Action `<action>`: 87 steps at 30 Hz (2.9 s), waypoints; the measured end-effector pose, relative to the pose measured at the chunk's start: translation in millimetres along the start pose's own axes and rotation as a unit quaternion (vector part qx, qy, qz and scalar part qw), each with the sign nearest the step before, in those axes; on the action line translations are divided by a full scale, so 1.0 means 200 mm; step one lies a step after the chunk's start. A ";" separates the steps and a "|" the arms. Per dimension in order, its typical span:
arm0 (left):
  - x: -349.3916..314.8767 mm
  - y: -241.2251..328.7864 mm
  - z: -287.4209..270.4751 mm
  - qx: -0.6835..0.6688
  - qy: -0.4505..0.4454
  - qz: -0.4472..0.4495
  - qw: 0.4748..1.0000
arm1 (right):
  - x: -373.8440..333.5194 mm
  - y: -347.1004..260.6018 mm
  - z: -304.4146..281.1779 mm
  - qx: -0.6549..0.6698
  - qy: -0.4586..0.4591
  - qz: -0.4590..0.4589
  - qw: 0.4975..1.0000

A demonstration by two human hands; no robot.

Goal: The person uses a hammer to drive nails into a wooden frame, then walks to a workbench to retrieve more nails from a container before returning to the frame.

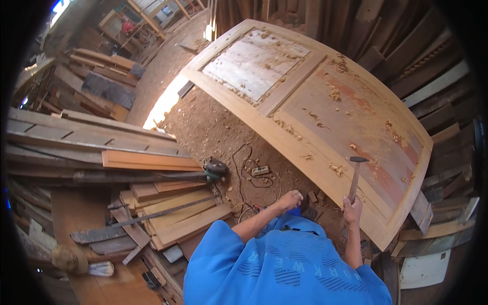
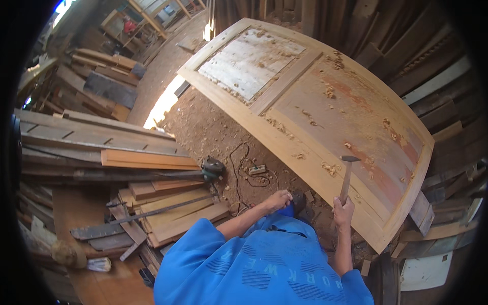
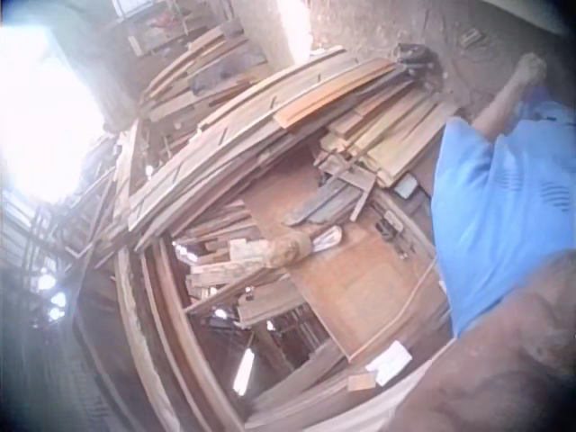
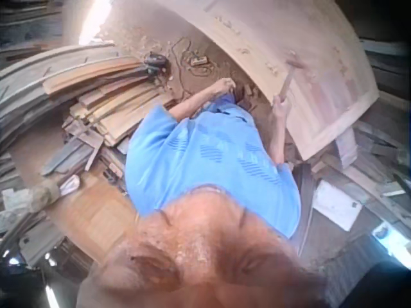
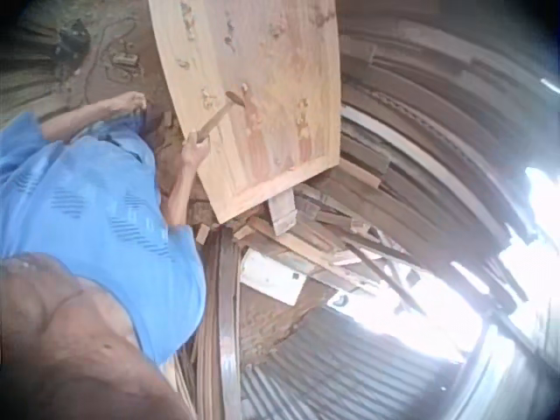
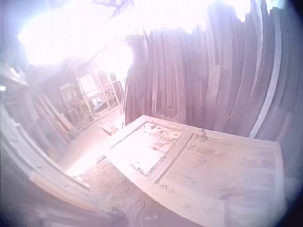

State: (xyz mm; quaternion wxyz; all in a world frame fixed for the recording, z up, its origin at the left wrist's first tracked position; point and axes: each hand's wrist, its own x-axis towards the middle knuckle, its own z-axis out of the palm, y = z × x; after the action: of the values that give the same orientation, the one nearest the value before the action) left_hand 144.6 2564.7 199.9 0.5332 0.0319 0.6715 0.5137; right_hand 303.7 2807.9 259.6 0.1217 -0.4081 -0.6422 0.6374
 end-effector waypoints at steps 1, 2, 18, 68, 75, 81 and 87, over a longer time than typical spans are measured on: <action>-0.04 -0.04 -0.07 -0.049 0.032 0.003 0.998 | 0.02 -0.05 0.06 -0.013 -0.018 0.000 1.000; -0.09 -0.07 -0.15 -0.095 0.065 0.008 0.993 | 0.04 -0.12 0.13 -0.068 -0.051 -0.008 0.996; -0.32 0.05 -1.32 -0.488 0.159 0.196 0.836 | 0.25 -0.64 1.80 -0.152 -0.329 -0.153 0.919; -0.12 1.27 -7.20 -0.576 0.305 0.254 0.714 | 1.24 -2.17 8.03 -0.206 -0.525 -0.163 0.810; 0.08 1.17 -7.90 -0.499 0.333 0.201 0.775 | 1.43 -2.32 8.67 -0.300 -0.493 -0.165 0.800; 0.38 1.03 -7.98 -0.565 0.301 0.174 0.748 | 1.71 -2.09 8.51 -0.392 -0.424 -0.093 0.811; 0.38 1.15 -7.79 -0.575 0.222 0.139 0.775 | 1.76 -2.06 8.36 -0.388 -0.406 -0.052 0.826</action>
State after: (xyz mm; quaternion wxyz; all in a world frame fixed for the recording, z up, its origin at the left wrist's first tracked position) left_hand -1170.4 1695.3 164.3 0.2111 -0.3021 0.3391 0.8656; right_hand -1203.8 1903.1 245.1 -0.2857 -0.0918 -0.8481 0.4367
